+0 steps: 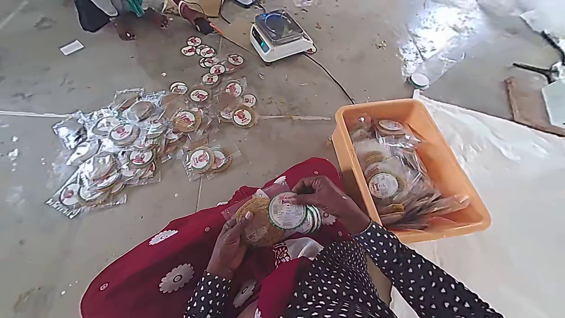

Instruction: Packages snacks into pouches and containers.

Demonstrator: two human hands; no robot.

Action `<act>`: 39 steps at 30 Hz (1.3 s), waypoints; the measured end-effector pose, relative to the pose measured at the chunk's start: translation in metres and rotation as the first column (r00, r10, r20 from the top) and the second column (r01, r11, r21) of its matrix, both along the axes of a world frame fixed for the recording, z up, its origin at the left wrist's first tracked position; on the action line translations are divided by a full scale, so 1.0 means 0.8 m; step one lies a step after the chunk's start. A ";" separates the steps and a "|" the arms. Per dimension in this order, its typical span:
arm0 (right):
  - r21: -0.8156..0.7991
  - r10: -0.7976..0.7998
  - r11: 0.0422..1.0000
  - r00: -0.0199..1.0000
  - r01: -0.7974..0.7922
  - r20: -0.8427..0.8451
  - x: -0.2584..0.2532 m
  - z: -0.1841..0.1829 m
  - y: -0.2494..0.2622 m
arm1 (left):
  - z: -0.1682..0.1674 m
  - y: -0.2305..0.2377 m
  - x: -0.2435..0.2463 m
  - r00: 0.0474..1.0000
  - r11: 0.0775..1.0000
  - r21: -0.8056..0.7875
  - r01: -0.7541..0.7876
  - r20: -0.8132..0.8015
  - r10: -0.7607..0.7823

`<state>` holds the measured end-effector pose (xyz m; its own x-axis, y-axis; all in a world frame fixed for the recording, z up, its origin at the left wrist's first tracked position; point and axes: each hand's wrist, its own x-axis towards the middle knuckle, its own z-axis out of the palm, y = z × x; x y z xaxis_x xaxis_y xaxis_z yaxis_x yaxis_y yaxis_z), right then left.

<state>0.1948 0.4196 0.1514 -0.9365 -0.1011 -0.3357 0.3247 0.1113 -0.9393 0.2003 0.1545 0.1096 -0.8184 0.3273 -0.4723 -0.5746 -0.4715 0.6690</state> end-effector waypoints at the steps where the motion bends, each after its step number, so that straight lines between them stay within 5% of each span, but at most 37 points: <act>1: -0.018 0.021 1.000 1.000 -0.021 -0.013 0.000 -0.002 -0.006 | -0.001 0.000 0.000 1.000 1.000 0.010 0.011 -0.010 -0.011; 8: -0.060 0.078 0.995 0.995 -0.081 -0.061 0.000 0.004 -0.025 | 0.004 0.003 0.003 1.000 1.000 0.021 -0.012 0.003 0.012; 15: 0.331 0.387 0.904 0.843 -0.269 -0.373 0.021 0.023 -0.035 | -0.003 0.001 0.008 0.999 0.995 -0.098 0.013 -0.032 -0.016; 17: 0.422 0.433 0.864 0.833 -0.274 -0.346 0.022 0.036 -0.035 | -0.006 0.002 0.010 0.999 0.994 -0.111 0.012 -0.035 -0.016; 21: 0.246 0.308 0.936 0.922 -0.250 -0.234 0.016 0.042 -0.027 | -0.016 -0.001 0.011 0.999 0.999 -0.051 -0.011 -0.045 0.009; 26: 0.236 0.043 0.971 0.940 0.041 -0.338 0.012 0.033 -0.009 | -0.011 0.013 0.010 0.995 0.996 0.031 0.088 -0.060 -0.086; 29: 0.393 -0.183 0.838 0.872 0.380 -0.453 -0.010 0.043 0.066 | -0.013 0.013 0.004 0.970 0.972 0.017 0.234 -0.072 -0.232; 32: 0.433 -0.356 0.667 0.771 0.606 -0.528 -0.043 0.055 0.155 | -0.008 0.006 0.000 0.980 0.981 -0.007 0.195 -0.039 -0.195; 35: 0.441 -0.602 0.608 0.746 0.660 -0.286 -0.066 0.104 0.207 | -0.013 -0.005 -0.012 0.985 0.984 0.045 0.170 -0.042 -0.168; 37: 0.290 -0.490 0.596 0.625 0.749 -0.608 -0.068 0.024 0.286 | -0.014 -0.013 -0.025 0.988 0.989 0.045 0.138 -0.071 -0.135; 38: 0.136 -0.296 0.639 0.406 0.757 -0.865 -0.083 -0.041 0.341 | -0.011 -0.017 -0.032 0.990 0.993 0.028 0.116 -0.087 -0.113; 39: 0.148 -0.580 0.508 0.464 0.848 -0.670 -0.081 -0.021 0.319 | -0.006 -0.023 -0.040 0.990 0.995 -0.010 0.095 -0.104 -0.095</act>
<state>0.1297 0.6745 0.1346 -0.6061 0.7051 0.3679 0.0060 0.4667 -0.8844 0.1687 0.1365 0.1045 -0.8284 0.4039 -0.3881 -0.5440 -0.4147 0.7294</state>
